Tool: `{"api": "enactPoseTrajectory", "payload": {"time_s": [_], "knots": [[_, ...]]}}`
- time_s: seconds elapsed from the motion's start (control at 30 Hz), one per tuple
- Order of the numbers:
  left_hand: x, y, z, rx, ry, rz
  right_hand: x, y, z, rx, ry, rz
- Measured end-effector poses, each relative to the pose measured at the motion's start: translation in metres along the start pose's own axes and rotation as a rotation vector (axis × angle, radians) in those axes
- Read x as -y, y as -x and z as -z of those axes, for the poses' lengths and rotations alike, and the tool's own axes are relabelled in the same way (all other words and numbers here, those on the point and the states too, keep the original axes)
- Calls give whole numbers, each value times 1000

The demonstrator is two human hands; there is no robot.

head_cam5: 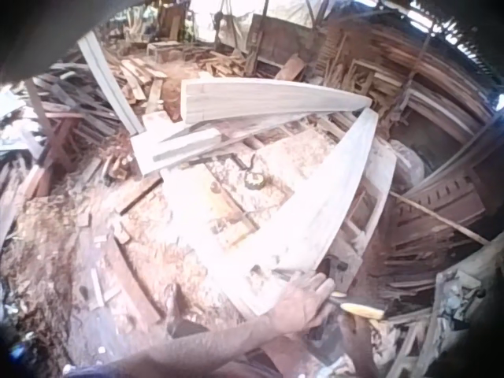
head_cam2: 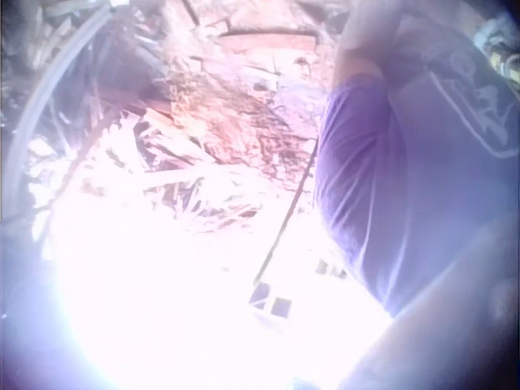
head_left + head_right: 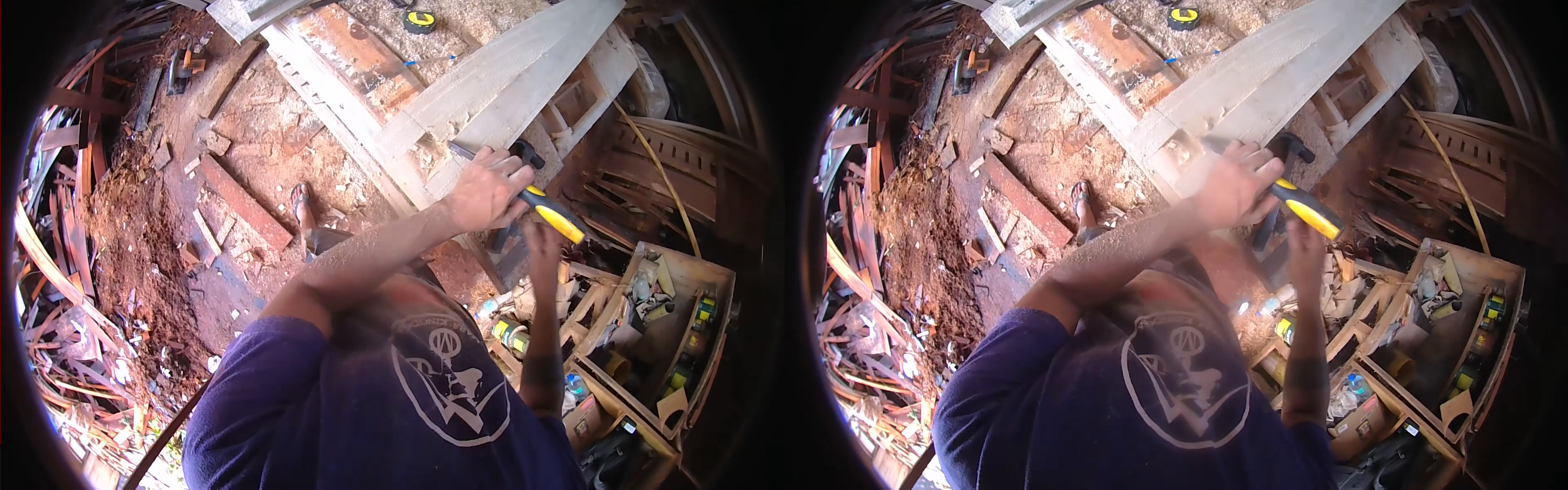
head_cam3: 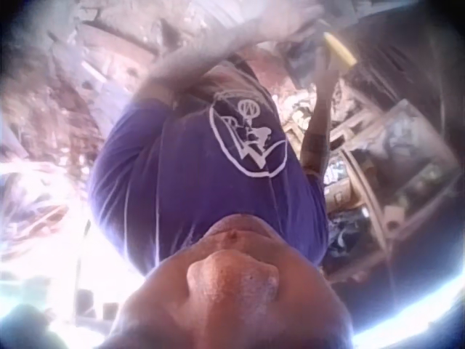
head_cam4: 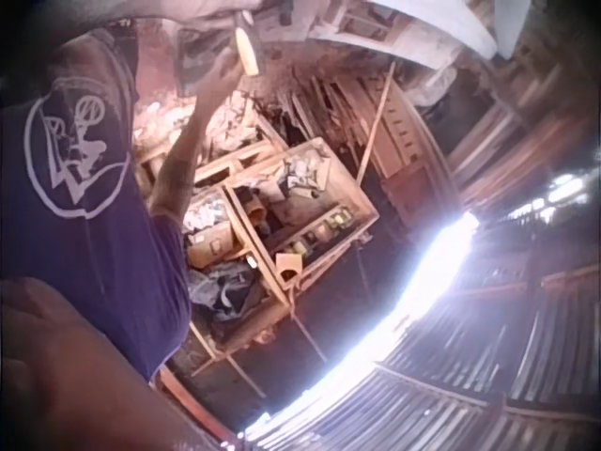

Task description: The person uses a hammer and a chisel to carve and refine a joint in a wooden beam, occasionally moving the beam to reach different sides.

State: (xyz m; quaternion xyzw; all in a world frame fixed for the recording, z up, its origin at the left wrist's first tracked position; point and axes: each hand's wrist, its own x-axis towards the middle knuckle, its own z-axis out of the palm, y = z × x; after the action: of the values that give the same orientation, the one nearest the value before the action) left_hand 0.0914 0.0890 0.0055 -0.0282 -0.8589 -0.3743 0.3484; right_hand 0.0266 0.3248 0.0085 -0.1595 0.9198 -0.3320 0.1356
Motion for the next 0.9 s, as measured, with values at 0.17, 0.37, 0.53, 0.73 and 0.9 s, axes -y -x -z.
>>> {"api": "enactPoseTrajectory", "payload": {"time_s": [0.17, 0.37, 0.53, 0.73, 0.9], "knots": [[-7, -2, -10, -48, 11, -13, -45, -40, -77, -216, 421, 459], [-14, -3, -17, -17, 25, 21, -40, -88, -48, 148, 121, 220], [-10, -5, -13, -15, 20, 48, -7, -47, -2, 147, -510, -204], [-11, -6, -15, -25, 3, 70, 23, 43, 45, -148, -757, -109], [-10, -8, -15, -56, 19, 104, 47, 68, 104, -375, -537, -251]]}}
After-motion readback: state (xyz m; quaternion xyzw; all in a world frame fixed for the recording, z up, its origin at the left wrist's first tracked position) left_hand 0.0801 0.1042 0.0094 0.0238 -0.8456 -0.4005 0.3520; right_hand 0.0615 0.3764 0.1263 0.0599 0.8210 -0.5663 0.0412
